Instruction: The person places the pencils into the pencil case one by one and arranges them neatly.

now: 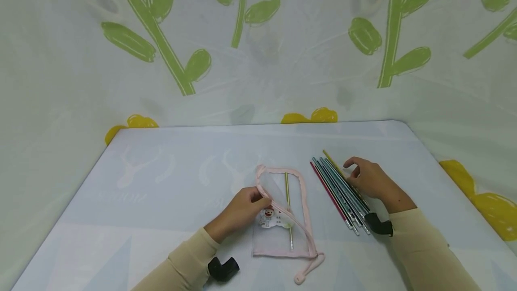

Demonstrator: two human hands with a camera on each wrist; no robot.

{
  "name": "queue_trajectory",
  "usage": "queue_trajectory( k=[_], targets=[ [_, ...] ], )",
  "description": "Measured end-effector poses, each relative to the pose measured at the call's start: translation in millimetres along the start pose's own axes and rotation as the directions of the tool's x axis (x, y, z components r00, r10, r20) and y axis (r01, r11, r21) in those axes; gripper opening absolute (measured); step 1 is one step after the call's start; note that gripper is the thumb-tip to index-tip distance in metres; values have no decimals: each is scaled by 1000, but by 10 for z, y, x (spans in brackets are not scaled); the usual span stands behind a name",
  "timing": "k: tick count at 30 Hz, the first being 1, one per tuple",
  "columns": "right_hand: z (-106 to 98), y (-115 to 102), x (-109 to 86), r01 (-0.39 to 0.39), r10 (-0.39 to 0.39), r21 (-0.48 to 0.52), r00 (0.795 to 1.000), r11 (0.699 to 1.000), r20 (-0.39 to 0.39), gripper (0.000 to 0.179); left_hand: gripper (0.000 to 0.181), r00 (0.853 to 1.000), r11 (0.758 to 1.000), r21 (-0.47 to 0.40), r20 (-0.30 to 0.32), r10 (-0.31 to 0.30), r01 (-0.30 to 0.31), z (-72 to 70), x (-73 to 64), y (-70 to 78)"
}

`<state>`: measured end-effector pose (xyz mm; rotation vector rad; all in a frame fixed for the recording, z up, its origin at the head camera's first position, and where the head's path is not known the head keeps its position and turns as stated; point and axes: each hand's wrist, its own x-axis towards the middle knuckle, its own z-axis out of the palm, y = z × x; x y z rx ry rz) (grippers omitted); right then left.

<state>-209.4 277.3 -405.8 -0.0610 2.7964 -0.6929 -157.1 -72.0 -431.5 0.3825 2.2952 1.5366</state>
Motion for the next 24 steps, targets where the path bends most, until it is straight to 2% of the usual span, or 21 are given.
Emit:
queue_trajectory(
  k=[15, 24],
  targets=[
    [27, -19, -22, 7, -7, 18, 1000, 1000, 26, 49, 25, 1000, 1000, 2, -5, -1, 1, 14, -8, -17],
    [-11, -59, -42, 27, -27, 15, 999, 1000, -47, 56, 24, 1000, 1000, 17, -10, 8, -8, 11, -8, -7]
  ],
)
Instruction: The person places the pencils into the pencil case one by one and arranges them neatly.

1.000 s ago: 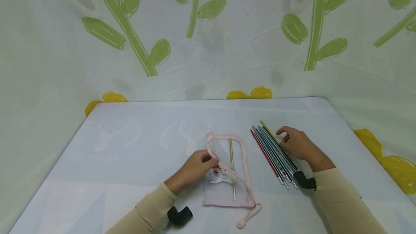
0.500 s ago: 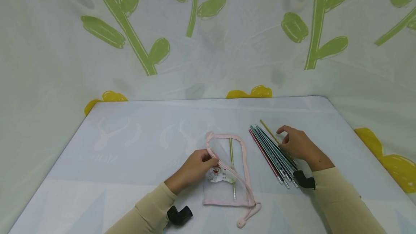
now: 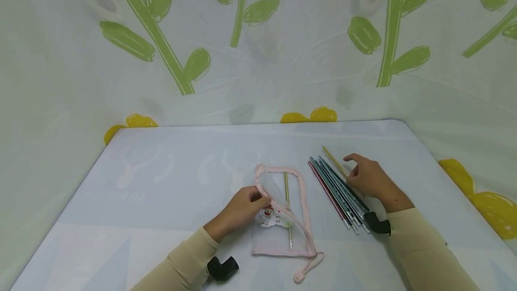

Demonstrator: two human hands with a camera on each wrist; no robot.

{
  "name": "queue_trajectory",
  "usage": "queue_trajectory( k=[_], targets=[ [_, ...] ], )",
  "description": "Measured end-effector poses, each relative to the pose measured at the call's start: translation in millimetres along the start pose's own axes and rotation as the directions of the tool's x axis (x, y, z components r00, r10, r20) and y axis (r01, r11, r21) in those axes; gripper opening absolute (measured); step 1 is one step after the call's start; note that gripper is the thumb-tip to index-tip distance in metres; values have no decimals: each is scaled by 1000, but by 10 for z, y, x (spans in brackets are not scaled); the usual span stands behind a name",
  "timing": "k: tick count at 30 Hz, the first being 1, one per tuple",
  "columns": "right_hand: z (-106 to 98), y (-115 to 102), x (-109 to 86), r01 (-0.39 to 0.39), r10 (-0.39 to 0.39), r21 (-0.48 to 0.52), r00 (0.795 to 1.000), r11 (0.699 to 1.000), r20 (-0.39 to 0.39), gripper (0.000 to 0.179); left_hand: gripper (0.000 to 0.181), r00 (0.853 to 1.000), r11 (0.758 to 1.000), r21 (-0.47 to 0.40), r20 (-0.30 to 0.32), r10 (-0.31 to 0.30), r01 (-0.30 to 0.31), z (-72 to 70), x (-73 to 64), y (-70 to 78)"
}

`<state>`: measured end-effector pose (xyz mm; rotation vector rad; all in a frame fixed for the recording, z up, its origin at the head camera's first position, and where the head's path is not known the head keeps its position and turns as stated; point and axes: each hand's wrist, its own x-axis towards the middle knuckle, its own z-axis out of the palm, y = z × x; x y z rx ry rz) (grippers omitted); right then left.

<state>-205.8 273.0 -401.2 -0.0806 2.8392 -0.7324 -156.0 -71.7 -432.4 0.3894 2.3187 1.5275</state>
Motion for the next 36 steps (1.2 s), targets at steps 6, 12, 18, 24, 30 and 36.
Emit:
queue_trajectory(
  k=[6, 12, 18, 24, 30, 36],
  targets=[
    [-53, -32, -33, 57, -56, 13, 995, 998, -82, 57, 24, 1000, 1000, 4, -5, -3, 3, 0, -3, 10],
    [-84, -72, -53, 77, -72, 38, 991, 996, -115, 59, 25, 1000, 1000, 5, -10, -9, 9, 5, 0, 0],
    [-94, -138, -66, 88, -73, 101, 987, 991, -146, 60, 23, 1000, 1000, 0, -6, -3, 3, 8, 5, -3],
    [-88, -189, -70, 100, -77, 217, 991, 971, -111, 69, 24, 1000, 1000, 1, -5, 0, 0, 3, 1, -15],
    [-88, -230, -73, 131, -110, 357, 991, 925, -77, 72, 24, 1000, 1000, 4, -4, 7, -7, 3, 9, -4],
    [-67, -290, -87, 131, -123, 503, 991, 854, -50, 62, 24, 1000, 1000, 15, -1, 8, -8, 4, 13, 1]
  ],
)
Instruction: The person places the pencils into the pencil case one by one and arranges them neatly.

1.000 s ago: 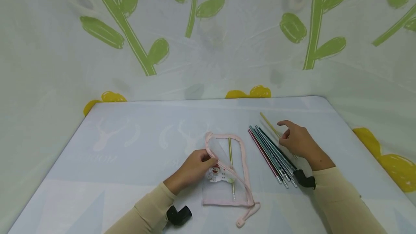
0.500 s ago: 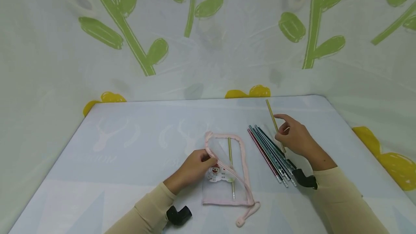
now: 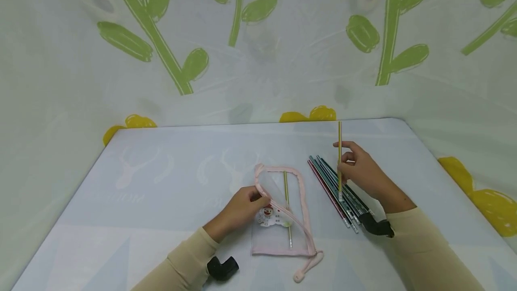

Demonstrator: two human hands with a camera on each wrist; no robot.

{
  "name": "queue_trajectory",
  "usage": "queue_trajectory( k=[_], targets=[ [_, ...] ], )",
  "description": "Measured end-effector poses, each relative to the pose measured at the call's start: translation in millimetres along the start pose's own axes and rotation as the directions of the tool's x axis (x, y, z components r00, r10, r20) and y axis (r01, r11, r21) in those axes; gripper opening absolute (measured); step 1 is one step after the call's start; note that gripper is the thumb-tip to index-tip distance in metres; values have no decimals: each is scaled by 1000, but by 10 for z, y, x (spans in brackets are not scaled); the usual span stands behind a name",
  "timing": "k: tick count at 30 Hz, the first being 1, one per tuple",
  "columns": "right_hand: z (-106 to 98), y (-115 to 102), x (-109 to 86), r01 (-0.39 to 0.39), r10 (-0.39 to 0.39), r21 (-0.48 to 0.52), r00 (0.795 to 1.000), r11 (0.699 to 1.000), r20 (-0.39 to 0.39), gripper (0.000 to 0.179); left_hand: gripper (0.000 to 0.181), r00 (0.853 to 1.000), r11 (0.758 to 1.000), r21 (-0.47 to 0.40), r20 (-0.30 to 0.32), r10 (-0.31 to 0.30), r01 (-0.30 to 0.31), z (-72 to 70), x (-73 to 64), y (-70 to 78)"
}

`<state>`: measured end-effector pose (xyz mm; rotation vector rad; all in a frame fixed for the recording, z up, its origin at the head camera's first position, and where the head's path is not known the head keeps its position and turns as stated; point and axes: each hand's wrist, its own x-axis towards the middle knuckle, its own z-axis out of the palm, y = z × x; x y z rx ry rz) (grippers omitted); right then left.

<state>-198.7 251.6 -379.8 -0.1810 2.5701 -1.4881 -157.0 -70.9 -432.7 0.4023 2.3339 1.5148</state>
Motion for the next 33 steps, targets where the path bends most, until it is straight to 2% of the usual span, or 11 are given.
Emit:
queue_trajectory(
  k=[6, 22, 33],
  targets=[
    [60, -53, 0, -3, 2, 94, 1000, 996, 12, 52, 25, 1000, 1000, 5, 15, 16, -16, -12, 8, -10],
    [252, -86, -25, 4, -19, 189, 997, 982, 75, 43, 26, 1000, 1000, -22, 17, -19, 20, 3, 6, -42],
    [276, -118, -42, 46, -57, 223, 998, 974, 40, 35, 27, 999, 998, -59, 36, -1, 3, -12, 16, -34]
  ],
)
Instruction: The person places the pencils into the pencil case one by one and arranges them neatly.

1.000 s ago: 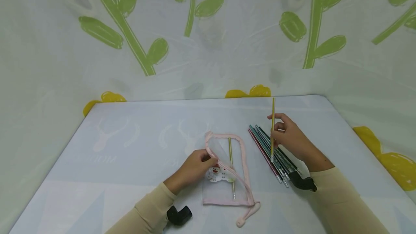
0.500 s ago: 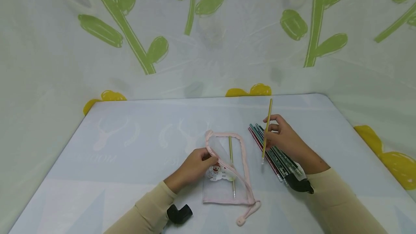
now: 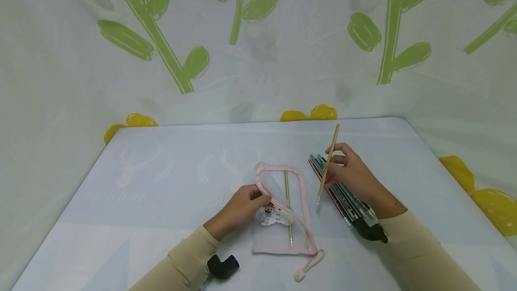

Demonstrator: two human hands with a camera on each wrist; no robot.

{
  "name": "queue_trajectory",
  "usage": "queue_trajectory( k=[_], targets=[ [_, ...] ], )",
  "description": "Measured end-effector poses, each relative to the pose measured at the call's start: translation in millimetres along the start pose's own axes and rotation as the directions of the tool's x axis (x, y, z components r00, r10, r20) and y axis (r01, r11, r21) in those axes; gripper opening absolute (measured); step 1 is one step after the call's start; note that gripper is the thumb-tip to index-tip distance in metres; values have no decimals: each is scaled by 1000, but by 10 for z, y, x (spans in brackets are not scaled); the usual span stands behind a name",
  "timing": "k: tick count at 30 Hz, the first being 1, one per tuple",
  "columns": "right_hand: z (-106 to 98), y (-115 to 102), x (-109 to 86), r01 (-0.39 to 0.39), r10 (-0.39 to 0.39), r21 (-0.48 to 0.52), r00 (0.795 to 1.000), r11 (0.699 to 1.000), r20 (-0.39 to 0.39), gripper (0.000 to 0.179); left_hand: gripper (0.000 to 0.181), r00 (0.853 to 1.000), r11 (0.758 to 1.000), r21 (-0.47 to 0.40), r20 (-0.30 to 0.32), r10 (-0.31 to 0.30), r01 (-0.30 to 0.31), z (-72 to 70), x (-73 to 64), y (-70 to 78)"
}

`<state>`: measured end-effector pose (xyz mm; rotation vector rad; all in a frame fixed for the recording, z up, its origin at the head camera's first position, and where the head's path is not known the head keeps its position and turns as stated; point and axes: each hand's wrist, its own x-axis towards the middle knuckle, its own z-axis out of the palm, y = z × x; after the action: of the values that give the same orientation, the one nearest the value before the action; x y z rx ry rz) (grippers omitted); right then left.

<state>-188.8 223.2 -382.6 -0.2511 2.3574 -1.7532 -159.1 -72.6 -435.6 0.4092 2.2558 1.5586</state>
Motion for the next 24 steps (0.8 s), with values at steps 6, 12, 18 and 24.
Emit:
queue_trajectory(
  k=[6, 12, 18, 24],
  targets=[
    [30, 15, 5, 6, -6, -5, 1000, 1000, -10, 27, 27, 1000, 1000, -23, 6, -10, 10, 8, 14, -9],
    [64, 26, 18, 5, -5, -10, 1000, 1000, 22, 28, 28, 1000, 999, -40, 13, 0, 0, -2, 18, -4],
    [104, 52, 30, -10, 11, -26, 998, 1000, 54, 30, 27, 1000, 997, -77, 11, 20, -19, -11, 8, 15],
    [163, 86, 30, -12, 15, -36, 996, 999, 85, 29, 27, 999, 994, -106, 18, 35, -33, -6, -2, 21]
  ],
)
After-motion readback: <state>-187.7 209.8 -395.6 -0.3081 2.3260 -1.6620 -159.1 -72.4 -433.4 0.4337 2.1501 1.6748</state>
